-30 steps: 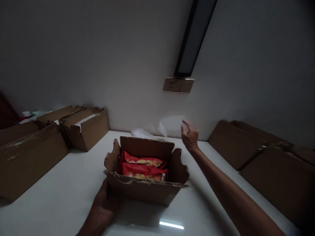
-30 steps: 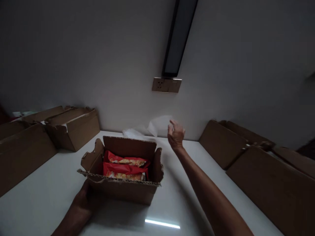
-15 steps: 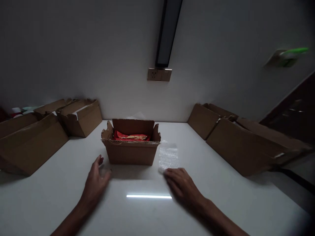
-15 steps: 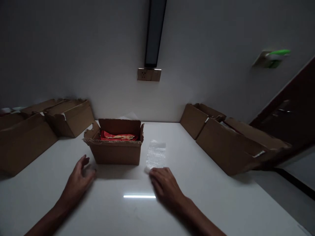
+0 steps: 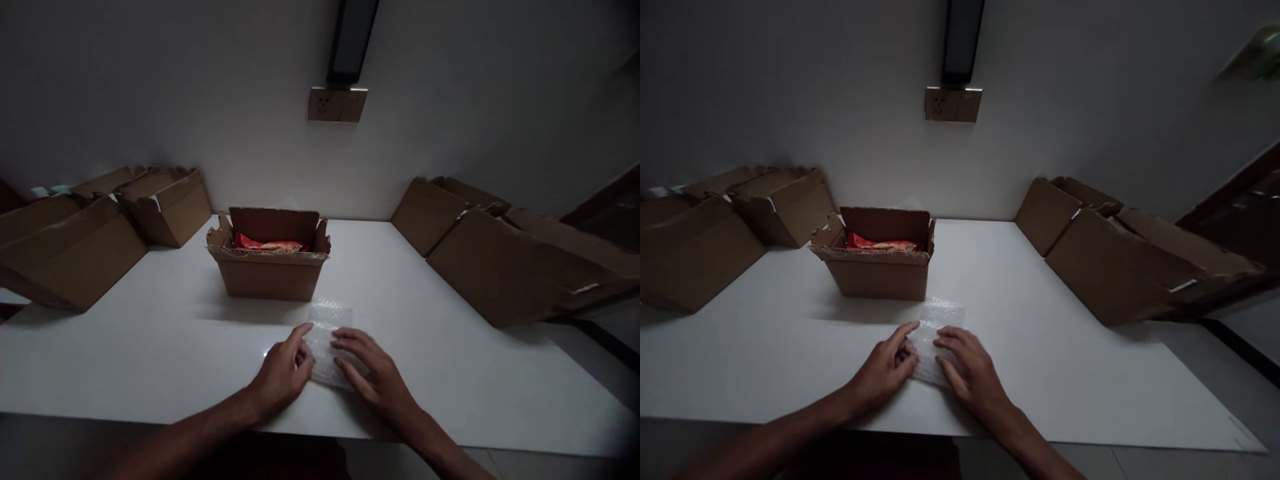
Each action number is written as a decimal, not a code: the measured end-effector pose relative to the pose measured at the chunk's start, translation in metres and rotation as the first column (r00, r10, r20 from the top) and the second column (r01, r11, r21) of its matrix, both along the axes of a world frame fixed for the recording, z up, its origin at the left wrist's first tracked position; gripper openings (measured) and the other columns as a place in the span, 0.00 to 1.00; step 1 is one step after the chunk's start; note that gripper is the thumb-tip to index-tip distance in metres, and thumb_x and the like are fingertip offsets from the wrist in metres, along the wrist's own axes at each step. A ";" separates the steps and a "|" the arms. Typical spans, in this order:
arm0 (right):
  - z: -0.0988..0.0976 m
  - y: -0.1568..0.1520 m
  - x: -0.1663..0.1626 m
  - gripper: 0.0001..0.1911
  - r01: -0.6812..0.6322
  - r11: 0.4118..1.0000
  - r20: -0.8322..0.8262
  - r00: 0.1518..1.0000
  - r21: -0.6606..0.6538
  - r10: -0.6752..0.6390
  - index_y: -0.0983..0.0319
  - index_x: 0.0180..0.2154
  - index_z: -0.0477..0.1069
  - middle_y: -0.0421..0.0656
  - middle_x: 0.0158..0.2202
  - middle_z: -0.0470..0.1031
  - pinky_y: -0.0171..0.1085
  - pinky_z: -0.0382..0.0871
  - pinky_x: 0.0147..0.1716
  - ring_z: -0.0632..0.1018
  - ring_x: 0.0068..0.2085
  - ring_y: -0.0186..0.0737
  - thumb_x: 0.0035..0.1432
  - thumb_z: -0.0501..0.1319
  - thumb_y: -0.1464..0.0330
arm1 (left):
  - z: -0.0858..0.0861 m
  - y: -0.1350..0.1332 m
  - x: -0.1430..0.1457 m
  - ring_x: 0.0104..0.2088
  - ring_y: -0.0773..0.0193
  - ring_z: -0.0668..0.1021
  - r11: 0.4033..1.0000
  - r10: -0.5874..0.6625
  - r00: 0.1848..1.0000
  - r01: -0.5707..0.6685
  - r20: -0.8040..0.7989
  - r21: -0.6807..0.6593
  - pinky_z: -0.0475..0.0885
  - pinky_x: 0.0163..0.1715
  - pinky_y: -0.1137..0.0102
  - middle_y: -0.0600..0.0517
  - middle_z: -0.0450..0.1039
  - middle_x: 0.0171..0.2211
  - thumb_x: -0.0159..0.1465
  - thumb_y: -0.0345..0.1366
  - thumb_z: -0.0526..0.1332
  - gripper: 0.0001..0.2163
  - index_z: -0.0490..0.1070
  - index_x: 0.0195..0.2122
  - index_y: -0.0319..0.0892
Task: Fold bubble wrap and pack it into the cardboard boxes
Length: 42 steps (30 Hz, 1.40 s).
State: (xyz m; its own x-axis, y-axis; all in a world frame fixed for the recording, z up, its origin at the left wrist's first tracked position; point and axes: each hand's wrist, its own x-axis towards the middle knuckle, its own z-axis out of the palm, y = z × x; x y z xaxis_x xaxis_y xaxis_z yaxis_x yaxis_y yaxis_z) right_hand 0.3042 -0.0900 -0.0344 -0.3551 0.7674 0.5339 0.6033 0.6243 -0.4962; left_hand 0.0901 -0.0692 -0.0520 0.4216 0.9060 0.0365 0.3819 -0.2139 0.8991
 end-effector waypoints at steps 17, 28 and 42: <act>-0.009 -0.028 0.003 0.10 0.014 0.973 0.088 0.996 -0.232 0.007 0.58 0.45 0.75 0.43 0.37 0.82 0.41 0.74 0.36 0.80 0.36 0.41 0.67 0.55 0.69 | 0.004 -0.028 -0.016 0.42 0.55 0.78 0.916 -0.094 0.970 0.172 -0.225 0.362 0.72 0.47 0.58 0.44 0.79 0.45 0.66 0.30 0.56 0.20 0.67 0.59 0.42; -0.014 -0.028 -0.004 0.10 0.036 0.994 0.350 0.934 0.105 -0.070 0.60 0.45 0.74 0.47 0.41 0.81 0.50 0.70 0.43 0.79 0.40 0.47 0.64 0.57 0.72 | 0.011 -0.011 -0.011 0.33 0.59 0.77 0.988 0.091 0.954 -0.050 -0.286 0.147 0.71 0.43 0.62 0.49 0.77 0.34 0.64 0.37 0.58 0.18 0.70 0.55 0.42; -0.015 -0.031 -0.011 0.26 0.134 0.983 -0.048 0.989 -0.122 -0.141 0.57 0.56 0.71 0.53 0.55 0.75 0.51 0.76 0.49 0.77 0.55 0.54 0.58 0.65 0.56 | 0.004 -0.047 0.004 0.41 0.61 0.78 0.882 0.349 0.776 -0.082 0.526 -0.464 0.74 0.43 0.67 0.46 0.75 0.43 0.55 0.36 0.64 0.36 0.54 0.65 0.39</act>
